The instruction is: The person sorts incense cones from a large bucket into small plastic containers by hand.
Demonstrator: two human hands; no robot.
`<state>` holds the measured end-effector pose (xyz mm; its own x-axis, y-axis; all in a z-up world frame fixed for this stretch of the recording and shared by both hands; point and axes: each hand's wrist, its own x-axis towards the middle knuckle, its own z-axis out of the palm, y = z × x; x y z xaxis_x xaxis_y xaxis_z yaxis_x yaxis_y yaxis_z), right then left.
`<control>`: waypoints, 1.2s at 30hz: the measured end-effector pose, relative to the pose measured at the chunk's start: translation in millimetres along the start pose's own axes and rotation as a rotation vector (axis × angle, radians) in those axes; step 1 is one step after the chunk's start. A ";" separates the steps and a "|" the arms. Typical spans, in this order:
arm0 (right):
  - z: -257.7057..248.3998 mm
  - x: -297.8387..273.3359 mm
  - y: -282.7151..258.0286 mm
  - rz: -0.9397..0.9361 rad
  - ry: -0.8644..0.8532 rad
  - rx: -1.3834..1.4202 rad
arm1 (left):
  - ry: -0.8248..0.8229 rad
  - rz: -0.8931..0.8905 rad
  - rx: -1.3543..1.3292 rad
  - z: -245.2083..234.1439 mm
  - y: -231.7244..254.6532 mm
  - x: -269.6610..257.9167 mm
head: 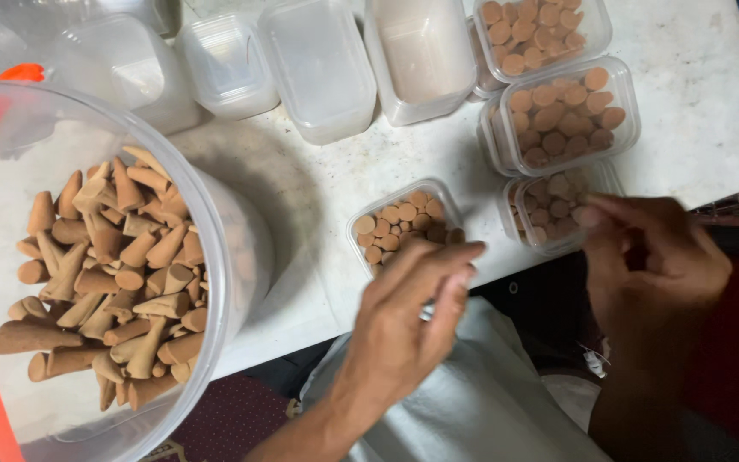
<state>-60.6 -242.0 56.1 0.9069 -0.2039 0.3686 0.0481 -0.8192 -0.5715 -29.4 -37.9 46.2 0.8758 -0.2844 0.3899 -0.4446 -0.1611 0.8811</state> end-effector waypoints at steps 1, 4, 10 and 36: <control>-0.2 -3.1 16.3 0.016 0.088 -0.032 | -0.163 -0.124 -0.055 6.9 9.6 3.1; -1.9 -3.4 51.3 0.067 0.148 -0.029 | -0.495 -0.424 -0.085 32.0 17.8 9.7; 14.2 -3.2 71.2 0.278 0.027 0.274 | -0.513 -0.474 0.073 81.5 -12.8 -2.2; 18.3 45.4 76.3 0.083 0.091 0.216 | -0.202 -0.387 0.000 59.4 -4.4 66.5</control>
<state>-8.1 -303.9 15.9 0.8706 -0.3209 0.3730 0.0726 -0.6660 -0.7424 19.6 -112.2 52.4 0.9236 -0.3822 -0.0292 -0.0907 -0.2920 0.9521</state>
